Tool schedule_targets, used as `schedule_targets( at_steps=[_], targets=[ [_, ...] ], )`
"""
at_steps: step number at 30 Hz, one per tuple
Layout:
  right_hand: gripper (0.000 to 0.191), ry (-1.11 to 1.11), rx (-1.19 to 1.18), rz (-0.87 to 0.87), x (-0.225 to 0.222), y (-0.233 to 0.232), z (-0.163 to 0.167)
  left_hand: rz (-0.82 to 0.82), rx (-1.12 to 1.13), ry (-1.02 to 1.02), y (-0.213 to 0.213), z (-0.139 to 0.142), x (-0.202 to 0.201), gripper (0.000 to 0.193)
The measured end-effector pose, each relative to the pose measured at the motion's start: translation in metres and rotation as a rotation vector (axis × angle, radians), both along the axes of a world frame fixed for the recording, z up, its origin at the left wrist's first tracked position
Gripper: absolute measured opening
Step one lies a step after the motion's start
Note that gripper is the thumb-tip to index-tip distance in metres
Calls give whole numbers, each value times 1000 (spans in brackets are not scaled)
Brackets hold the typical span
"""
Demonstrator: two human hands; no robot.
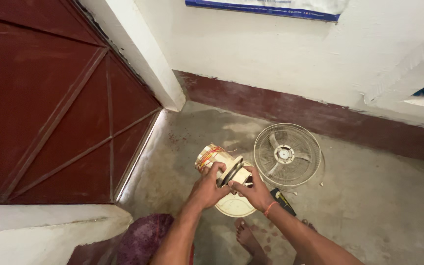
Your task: The person repairs a pedestal fan on the floor. They hold the fan motor housing, manipulate its components by hand, and use pliers and a screwdriver to work on the fan head, with the fan guard resting beside them.
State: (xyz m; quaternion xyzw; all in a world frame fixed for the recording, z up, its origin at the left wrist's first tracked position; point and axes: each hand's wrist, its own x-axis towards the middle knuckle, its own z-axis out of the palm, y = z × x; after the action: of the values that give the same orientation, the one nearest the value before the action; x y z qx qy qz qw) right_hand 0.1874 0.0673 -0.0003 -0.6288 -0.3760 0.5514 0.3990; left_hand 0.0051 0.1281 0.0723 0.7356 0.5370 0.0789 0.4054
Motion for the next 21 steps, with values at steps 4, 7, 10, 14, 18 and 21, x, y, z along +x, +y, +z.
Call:
schedule_targets(
  at_steps=[4, 7, 10, 14, 18, 21],
  targets=[
    [76, 92, -83, -25, 0, 0, 4, -7, -25, -26, 0, 1, -1, 64],
    [72, 180, -95, -36, -1, 2, 5, -8, -36, 22, -1, 1, 0, 65],
    [71, 205, -114, -47, -3, 5, 6, 0, -27, 30, -1, 0, 2, 63],
    [73, 226, -169, -53, -5, 6, 5, 3, 3, 27, -3, 0, -1, 62],
    [76, 321, -162, -44, -1, 5, 3, -12, 146, -47, -14, 6, -3, 57],
    [77, 284, -217, -63, 0, 5, 1, 58, 287, -9, -30, 11, 3, 50]
  ],
)
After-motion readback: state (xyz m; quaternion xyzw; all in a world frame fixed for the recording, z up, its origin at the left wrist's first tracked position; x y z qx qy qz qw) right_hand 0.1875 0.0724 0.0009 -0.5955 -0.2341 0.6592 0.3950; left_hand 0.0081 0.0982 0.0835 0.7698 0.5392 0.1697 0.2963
